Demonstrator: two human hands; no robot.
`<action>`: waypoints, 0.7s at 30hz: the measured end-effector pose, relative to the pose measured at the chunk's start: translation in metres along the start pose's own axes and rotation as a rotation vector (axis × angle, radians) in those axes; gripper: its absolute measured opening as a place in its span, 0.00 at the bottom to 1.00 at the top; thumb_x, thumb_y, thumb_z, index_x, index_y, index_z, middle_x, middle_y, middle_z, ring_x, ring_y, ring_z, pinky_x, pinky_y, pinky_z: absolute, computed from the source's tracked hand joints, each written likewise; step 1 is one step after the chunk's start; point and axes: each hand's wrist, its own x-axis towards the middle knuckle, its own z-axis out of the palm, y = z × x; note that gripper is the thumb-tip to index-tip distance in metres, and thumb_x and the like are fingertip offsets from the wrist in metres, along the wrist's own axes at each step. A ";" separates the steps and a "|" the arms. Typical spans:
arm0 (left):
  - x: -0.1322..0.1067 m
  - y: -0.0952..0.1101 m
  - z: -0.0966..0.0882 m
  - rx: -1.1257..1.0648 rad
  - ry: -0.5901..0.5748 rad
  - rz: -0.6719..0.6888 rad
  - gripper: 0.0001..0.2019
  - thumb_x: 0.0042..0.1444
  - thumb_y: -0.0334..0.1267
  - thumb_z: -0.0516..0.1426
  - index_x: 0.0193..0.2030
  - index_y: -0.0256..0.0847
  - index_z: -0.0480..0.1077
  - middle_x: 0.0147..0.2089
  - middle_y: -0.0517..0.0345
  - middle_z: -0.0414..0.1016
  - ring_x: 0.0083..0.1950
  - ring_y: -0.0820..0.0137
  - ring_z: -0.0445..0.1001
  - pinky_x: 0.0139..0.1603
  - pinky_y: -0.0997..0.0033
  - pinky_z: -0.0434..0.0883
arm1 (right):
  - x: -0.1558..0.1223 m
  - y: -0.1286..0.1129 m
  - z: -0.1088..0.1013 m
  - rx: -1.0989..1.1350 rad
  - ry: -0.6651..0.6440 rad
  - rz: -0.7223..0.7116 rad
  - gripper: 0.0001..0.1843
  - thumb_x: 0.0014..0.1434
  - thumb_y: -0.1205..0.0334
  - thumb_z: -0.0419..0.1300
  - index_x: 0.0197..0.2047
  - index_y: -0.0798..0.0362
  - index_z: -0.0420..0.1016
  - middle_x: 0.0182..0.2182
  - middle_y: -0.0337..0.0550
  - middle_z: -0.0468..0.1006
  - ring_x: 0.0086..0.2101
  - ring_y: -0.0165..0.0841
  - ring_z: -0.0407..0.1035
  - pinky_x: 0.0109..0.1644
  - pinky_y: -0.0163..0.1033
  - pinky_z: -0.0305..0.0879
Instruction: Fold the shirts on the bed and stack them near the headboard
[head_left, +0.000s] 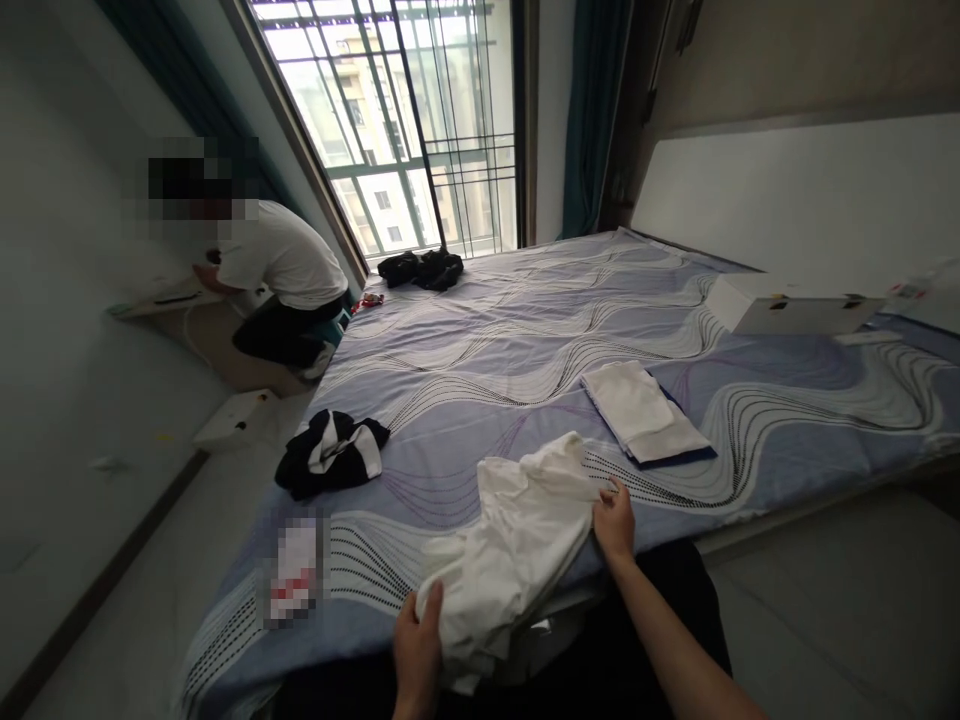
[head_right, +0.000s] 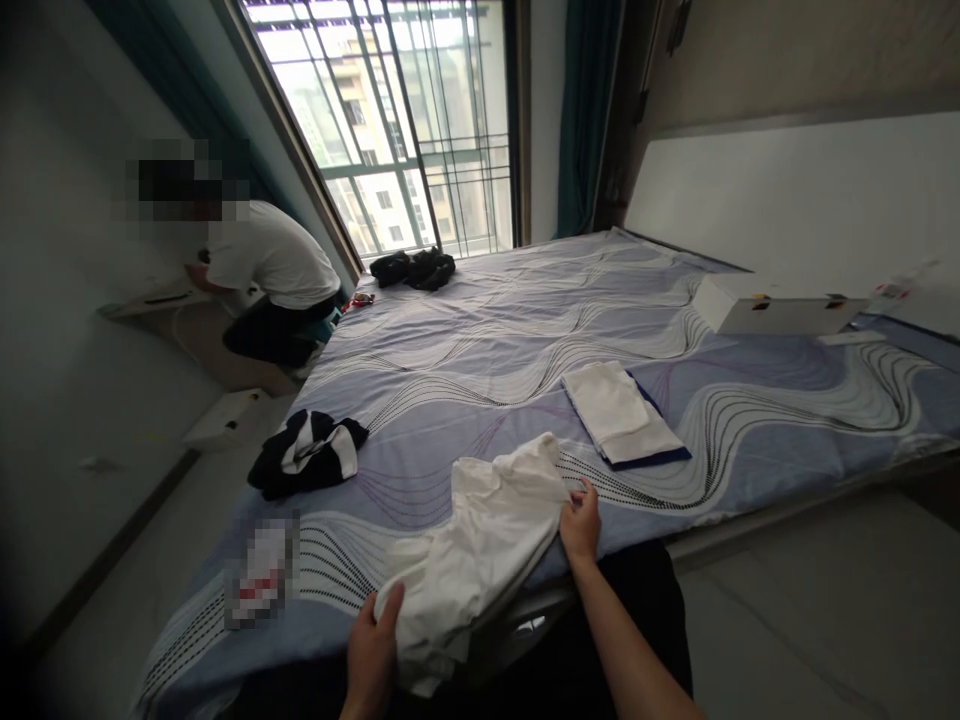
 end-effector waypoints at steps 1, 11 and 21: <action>0.001 -0.003 -0.008 0.023 0.039 0.005 0.28 0.44 0.63 0.62 0.36 0.37 0.76 0.33 0.52 0.81 0.39 0.55 0.78 0.41 0.59 0.74 | -0.002 0.000 -0.005 -0.046 0.018 -0.033 0.33 0.51 0.61 0.52 0.62 0.57 0.65 0.42 0.50 0.78 0.40 0.42 0.74 0.48 0.47 0.70; -0.028 0.012 0.022 0.139 -0.435 0.196 0.18 0.44 0.54 0.64 0.27 0.39 0.74 0.29 0.56 0.76 0.36 0.61 0.74 0.42 0.63 0.72 | -0.131 -0.062 0.036 -0.125 -0.696 -0.226 0.12 0.53 0.53 0.64 0.36 0.52 0.79 0.33 0.44 0.78 0.37 0.37 0.71 0.46 0.40 0.65; -0.014 0.011 -0.018 -0.185 0.026 -0.022 0.24 0.39 0.57 0.68 0.33 0.39 0.73 0.28 0.59 0.74 0.31 0.65 0.72 0.32 0.67 0.71 | -0.076 -0.042 -0.037 0.924 -0.403 0.539 0.11 0.47 0.52 0.65 0.29 0.48 0.72 0.30 0.43 0.80 0.33 0.39 0.73 0.36 0.43 0.70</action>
